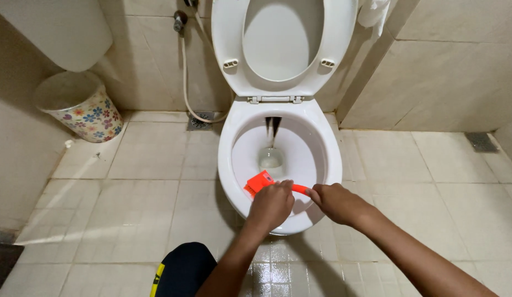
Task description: The person uses an orange toilet brush to scrub the inside of the toilet bowl, the underside of the toilet seat, and the rim. They then rinse the brush under a handheld bidet sprayer and place it on the floor before closing the toilet seat.
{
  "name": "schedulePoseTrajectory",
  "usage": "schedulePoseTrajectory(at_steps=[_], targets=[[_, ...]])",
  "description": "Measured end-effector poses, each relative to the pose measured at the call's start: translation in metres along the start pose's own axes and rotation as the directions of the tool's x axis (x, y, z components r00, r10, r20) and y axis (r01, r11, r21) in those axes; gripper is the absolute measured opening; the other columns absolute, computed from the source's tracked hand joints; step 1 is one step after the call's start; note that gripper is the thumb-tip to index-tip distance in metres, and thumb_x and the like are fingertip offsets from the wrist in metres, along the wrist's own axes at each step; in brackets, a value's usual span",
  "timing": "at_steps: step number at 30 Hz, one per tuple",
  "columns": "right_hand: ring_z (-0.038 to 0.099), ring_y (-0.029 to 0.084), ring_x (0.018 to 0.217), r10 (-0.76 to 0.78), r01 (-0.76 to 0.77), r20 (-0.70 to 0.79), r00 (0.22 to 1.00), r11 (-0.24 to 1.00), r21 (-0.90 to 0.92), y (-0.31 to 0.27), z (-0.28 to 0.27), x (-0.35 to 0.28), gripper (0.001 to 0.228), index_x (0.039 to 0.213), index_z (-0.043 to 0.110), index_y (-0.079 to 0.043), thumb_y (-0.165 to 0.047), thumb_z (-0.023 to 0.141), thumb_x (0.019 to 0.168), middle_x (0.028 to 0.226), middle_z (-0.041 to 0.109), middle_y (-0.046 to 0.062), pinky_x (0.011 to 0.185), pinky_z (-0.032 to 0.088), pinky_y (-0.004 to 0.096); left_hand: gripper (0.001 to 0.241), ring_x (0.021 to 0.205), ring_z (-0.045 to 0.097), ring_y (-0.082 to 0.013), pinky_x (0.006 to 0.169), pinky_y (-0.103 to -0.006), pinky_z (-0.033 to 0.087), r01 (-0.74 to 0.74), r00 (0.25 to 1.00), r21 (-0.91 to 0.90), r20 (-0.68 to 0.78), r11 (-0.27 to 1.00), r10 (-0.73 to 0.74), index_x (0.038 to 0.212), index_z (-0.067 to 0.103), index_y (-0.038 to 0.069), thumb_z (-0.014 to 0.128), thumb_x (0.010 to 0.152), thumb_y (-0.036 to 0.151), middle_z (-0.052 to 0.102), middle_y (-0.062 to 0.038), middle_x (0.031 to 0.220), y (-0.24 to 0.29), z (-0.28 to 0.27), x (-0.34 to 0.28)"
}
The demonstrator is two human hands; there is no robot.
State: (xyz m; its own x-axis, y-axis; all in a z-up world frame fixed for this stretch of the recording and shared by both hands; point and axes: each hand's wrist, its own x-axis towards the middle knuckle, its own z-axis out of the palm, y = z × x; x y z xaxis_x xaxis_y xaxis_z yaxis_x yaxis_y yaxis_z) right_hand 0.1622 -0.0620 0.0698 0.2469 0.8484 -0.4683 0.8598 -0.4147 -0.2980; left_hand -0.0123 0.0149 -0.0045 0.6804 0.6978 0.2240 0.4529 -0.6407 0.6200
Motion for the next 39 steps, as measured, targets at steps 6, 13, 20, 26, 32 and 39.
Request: schedulePoseTrajectory(at_steps=[6, 13, 20, 26, 32, 39], targets=[[0.073, 0.036, 0.094, 0.069, -0.055, 0.081, 0.994, 0.986, -0.160, 0.013, -0.034, -0.023, 0.052, 0.109, 0.075, -0.013, -0.049, 0.037, 0.106, 0.101, 0.077, 0.015, 0.088, 0.056, 0.049, 0.032, 0.087, 0.072, -0.0397, 0.080, -0.0502, 0.057, -0.186, 0.982, -0.129, -0.059, 0.974, 0.180, 0.119, 0.066, -0.007, 0.054, 0.096, 0.013, 0.072, -0.025, 0.102, 0.019, 0.018, -0.004], [0.072, 0.036, 0.094, 0.009, -0.009, -0.039, 0.999, 1.000, -0.015, 0.012, 0.004, -0.003, 0.049, 0.112, 0.072, -0.013, -0.048, 0.040, 0.104, 0.102, 0.076, 0.018, 0.087, 0.056, 0.048, 0.030, 0.085, 0.071, -0.0398, 0.077, -0.0512, 0.056, -0.009, 1.000, -0.007, 0.029, 1.000, 0.009, 0.117, 0.066, -0.005, 0.055, 0.097, 0.016, 0.072, -0.024, 0.096, 0.016, -0.001, -0.001], [0.072, 0.035, 0.093, -0.005, 0.006, 0.016, 1.000, 0.998, -0.069, 0.023, -0.006, -0.010, 0.052, 0.111, 0.072, -0.013, -0.050, 0.036, 0.104, 0.101, 0.076, 0.015, 0.086, 0.056, 0.050, 0.028, 0.088, 0.071, -0.0387, 0.079, -0.0504, 0.056, -0.019, 0.999, -0.022, 0.047, 1.000, 0.020, 0.115, 0.068, -0.002, 0.056, 0.097, 0.016, 0.072, -0.022, 0.098, 0.026, -0.006, -0.006], [0.074, 0.037, 0.089, 0.080, -0.074, 0.098, 0.992, 0.995, -0.062, 0.022, -0.020, -0.021, 0.050, 0.114, 0.071, -0.015, -0.051, 0.036, 0.105, 0.099, 0.076, 0.016, 0.084, 0.059, 0.050, 0.036, 0.091, 0.071, -0.0384, 0.081, -0.0501, 0.056, -0.115, 0.993, -0.086, 0.020, 0.990, 0.117, 0.123, 0.066, -0.004, 0.059, 0.093, 0.013, 0.073, -0.022, 0.109, 0.023, 0.003, -0.010], [0.072, 0.038, 0.087, 0.059, -0.061, -0.068, 0.996, 0.998, -0.034, 0.017, 0.008, -0.018, 0.050, 0.107, 0.070, -0.015, -0.052, 0.038, 0.104, 0.094, 0.074, 0.018, 0.079, 0.056, 0.051, 0.042, 0.102, 0.068, -0.0396, 0.089, -0.0502, 0.054, -0.038, 0.996, 0.008, 0.082, 0.999, 0.037, 0.133, 0.059, -0.002, 0.058, 0.096, 0.017, 0.068, -0.022, 0.123, 0.009, 0.007, -0.006], [0.072, 0.033, 0.076, 0.086, -0.059, -0.283, 0.955, 0.993, 0.104, 0.017, -0.007, -0.014, 0.045, 0.100, 0.072, -0.014, -0.056, 0.054, 0.096, 0.078, 0.075, 0.014, 0.071, 0.055, 0.047, 0.054, 0.142, 0.044, -0.0393, 0.111, -0.0478, 0.040, -0.107, 0.994, -0.032, -0.002, 0.994, 0.107, 0.148, 0.044, -0.005, 0.055, 0.101, 0.020, 0.048, -0.025, 0.152, 0.009, 0.004, 0.009]])
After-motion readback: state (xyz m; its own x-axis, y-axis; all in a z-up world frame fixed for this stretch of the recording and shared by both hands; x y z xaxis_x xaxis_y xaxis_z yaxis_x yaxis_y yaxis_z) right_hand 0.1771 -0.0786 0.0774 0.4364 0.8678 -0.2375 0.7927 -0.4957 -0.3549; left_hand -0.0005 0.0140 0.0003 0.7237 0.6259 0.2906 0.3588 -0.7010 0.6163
